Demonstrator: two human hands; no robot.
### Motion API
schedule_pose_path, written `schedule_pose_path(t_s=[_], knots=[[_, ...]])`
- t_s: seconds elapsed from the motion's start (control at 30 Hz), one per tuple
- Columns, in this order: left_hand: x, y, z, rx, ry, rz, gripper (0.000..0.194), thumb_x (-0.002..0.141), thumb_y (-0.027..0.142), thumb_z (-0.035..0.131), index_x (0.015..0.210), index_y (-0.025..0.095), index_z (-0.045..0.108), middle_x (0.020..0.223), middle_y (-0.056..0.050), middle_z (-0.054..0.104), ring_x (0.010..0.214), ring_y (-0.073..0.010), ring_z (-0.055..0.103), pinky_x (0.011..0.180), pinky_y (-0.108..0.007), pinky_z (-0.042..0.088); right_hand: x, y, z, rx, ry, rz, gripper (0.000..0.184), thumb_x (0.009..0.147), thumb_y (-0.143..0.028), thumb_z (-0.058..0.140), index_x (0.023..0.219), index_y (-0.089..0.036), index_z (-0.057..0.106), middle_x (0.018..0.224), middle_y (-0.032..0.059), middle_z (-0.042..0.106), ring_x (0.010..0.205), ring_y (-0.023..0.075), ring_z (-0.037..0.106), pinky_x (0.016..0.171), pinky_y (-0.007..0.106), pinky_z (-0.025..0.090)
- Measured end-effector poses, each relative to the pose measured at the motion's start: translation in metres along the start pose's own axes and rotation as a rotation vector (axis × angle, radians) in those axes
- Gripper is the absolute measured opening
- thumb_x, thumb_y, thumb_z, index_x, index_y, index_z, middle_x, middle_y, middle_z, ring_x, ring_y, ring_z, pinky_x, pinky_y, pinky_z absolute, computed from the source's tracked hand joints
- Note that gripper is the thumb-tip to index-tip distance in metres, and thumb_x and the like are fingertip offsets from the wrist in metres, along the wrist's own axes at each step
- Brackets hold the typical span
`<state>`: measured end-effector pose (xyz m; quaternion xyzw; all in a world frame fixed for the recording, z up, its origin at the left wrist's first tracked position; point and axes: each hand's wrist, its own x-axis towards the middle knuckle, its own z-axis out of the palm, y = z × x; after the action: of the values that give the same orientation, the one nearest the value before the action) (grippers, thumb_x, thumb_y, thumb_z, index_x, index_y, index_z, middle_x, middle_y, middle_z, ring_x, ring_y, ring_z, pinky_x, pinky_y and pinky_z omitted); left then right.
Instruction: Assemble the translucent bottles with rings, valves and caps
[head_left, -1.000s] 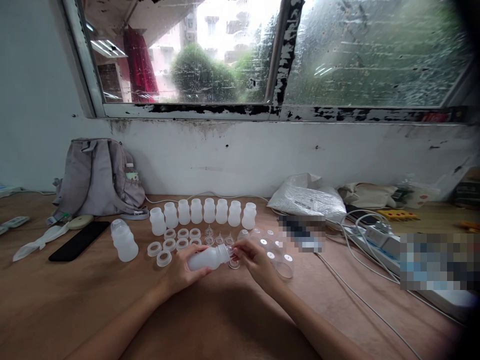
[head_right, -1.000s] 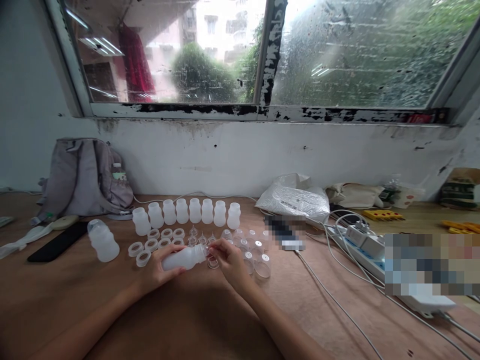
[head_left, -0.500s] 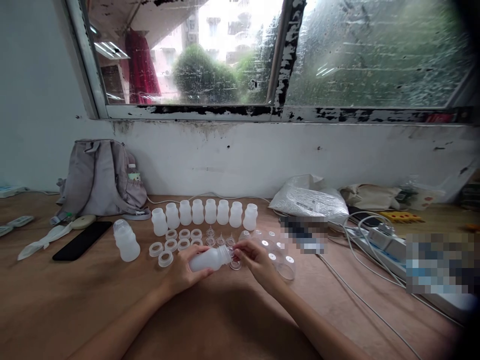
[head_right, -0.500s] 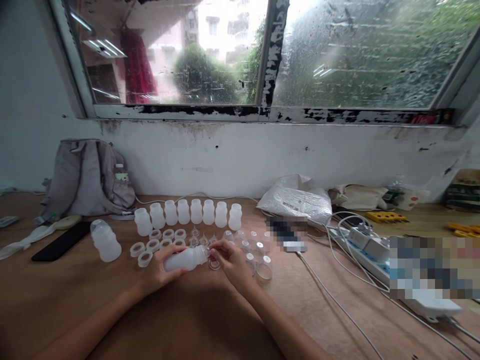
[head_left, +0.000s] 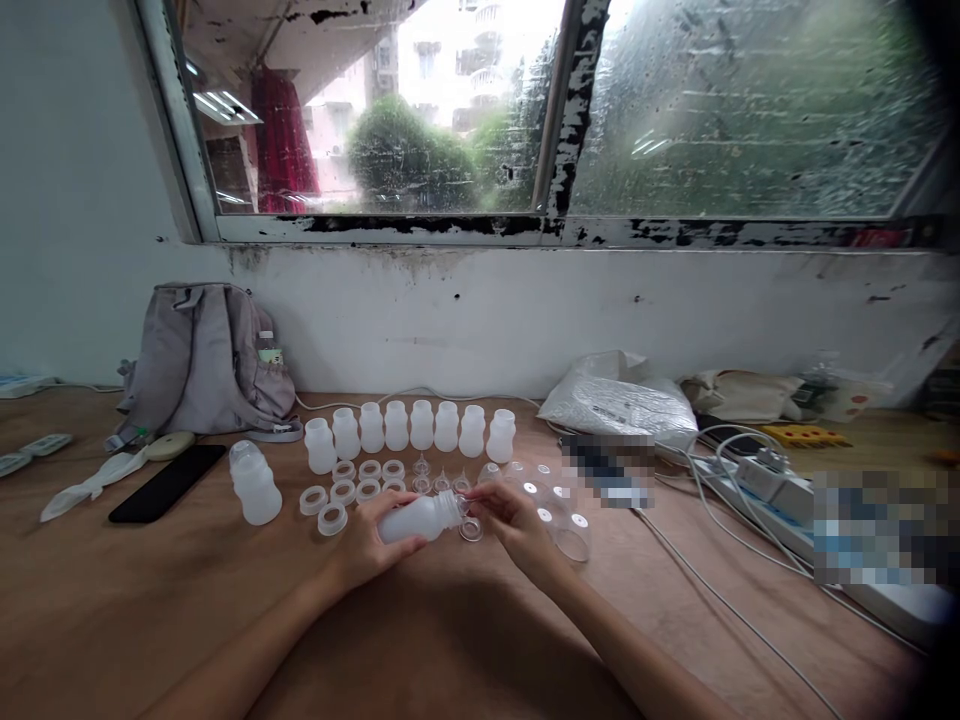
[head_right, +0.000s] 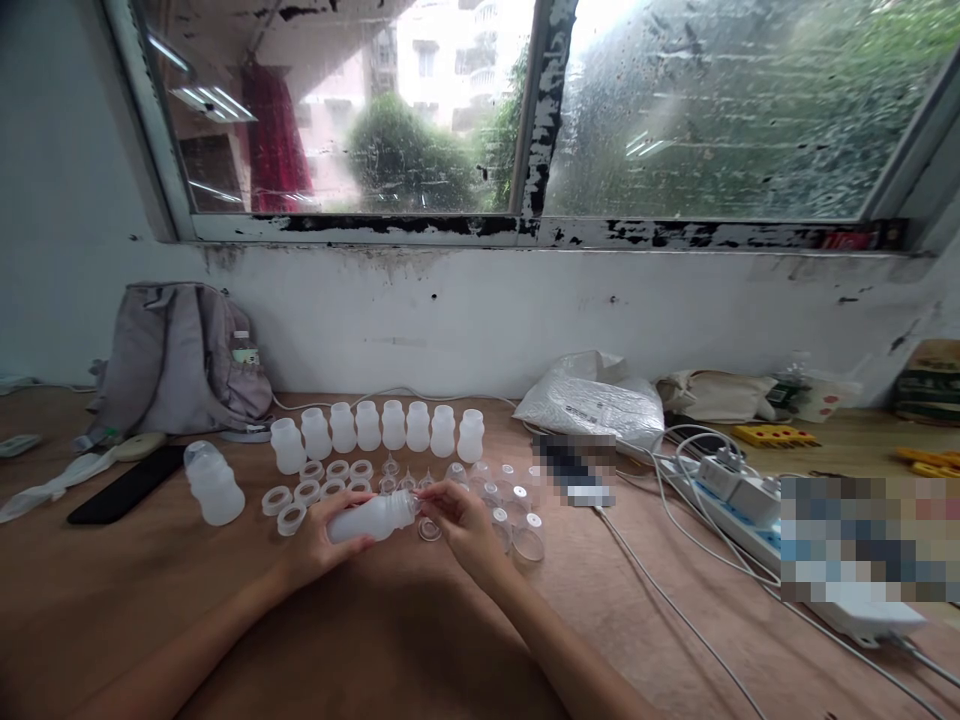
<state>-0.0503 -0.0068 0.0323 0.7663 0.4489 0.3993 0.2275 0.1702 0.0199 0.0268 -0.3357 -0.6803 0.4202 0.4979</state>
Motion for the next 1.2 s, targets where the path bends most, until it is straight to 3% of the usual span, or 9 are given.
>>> schedule_pose_path(t_s=[0.2, 0.5, 0.8, 1.2], knots=[[0.000, 0.013, -0.007, 0.007, -0.032, -0.003, 0.038, 0.067, 0.030, 0.062, 0.104, 0.022, 0.055, 0.098, -0.003, 0.060, 0.089, -0.0190, 0.056, 0.078, -0.030, 0.044, 0.000, 0.000, -0.001, 0.032, -0.013, 0.009, 0.016, 0.074, -0.031, 0.059, 0.084, -0.019, 0.059, 0.087, 0.0055, 0.063, 0.081, 0.0179, 0.059, 0.072, 0.032, 0.047], [0.000, 0.013, -0.006, 0.005, -0.030, 0.011, 0.039, 0.066, 0.030, 0.063, 0.103, 0.022, 0.056, 0.096, -0.003, 0.061, 0.087, -0.0194, 0.056, 0.076, -0.030, 0.045, 0.001, 0.001, -0.002, 0.041, -0.013, 0.017, 0.019, 0.073, -0.035, 0.060, 0.083, -0.018, 0.059, 0.086, 0.0052, 0.063, 0.078, 0.0172, 0.059, 0.069, 0.031, 0.048], [0.001, 0.013, -0.007, 0.016, -0.040, 0.016, 0.039, 0.067, 0.032, 0.062, 0.104, 0.022, 0.055, 0.097, -0.004, 0.060, 0.088, -0.0197, 0.055, 0.077, -0.031, 0.044, 0.001, -0.004, 0.000, 0.045, -0.004, 0.098, 0.025, 0.074, -0.040, 0.057, 0.080, -0.017, 0.056, 0.065, 0.0016, 0.060, 0.057, 0.0136, 0.059, 0.054, 0.028, 0.050], [-0.001, 0.011, -0.004, 0.035, -0.046, 0.061, 0.041, 0.065, 0.032, 0.063, 0.104, 0.024, 0.055, 0.100, -0.003, 0.061, 0.091, -0.0199, 0.055, 0.081, -0.032, 0.044, -0.001, -0.007, 0.002, -0.156, 0.004, 0.084, 0.039, 0.080, -0.046, 0.046, 0.053, -0.018, 0.044, 0.046, -0.0033, 0.046, 0.041, 0.0084, 0.042, 0.041, 0.022, 0.032]])
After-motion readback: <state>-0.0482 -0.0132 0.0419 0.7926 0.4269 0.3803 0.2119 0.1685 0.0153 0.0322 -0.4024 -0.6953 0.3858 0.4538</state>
